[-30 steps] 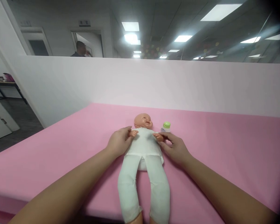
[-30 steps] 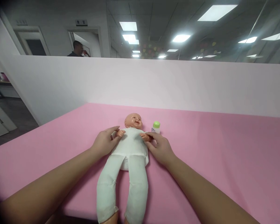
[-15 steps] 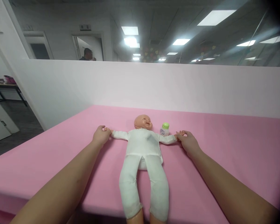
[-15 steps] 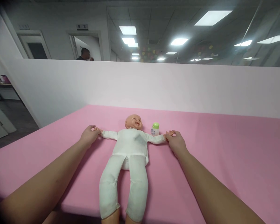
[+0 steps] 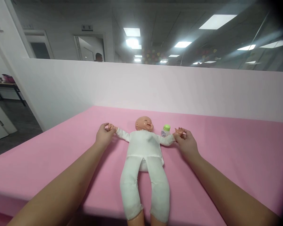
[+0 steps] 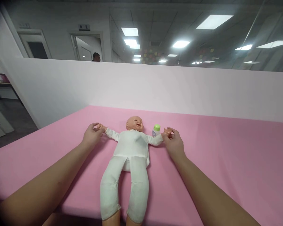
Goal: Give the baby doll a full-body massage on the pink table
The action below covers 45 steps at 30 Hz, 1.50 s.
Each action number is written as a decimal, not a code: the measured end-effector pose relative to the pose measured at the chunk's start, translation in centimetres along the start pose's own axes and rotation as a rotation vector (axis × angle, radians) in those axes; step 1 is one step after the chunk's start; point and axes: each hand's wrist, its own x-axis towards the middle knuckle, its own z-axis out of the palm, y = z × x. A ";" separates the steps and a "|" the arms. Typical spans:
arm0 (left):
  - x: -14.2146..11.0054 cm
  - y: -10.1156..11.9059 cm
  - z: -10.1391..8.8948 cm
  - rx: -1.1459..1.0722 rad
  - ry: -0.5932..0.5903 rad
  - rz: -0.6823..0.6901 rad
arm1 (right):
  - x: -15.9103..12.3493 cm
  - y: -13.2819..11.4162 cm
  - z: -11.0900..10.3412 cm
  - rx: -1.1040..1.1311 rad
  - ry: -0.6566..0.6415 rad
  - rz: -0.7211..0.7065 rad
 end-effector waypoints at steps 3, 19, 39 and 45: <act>-2.2 2.0 1.1 0.063 -0.020 0.148 | -2.5 -2.7 1.7 0.051 -0.071 -0.136; -6.9 3.6 4.1 0.561 -0.455 0.874 | -6.1 -6.1 3.3 -0.325 -0.578 -0.583; 1.9 -1.6 -1.2 0.121 -0.007 -0.101 | 2.1 1.5 -1.7 0.197 -0.043 0.345; 2.4 -2.4 -1.5 0.349 -0.074 -0.094 | 2.0 2.1 -2.4 0.001 -0.082 0.377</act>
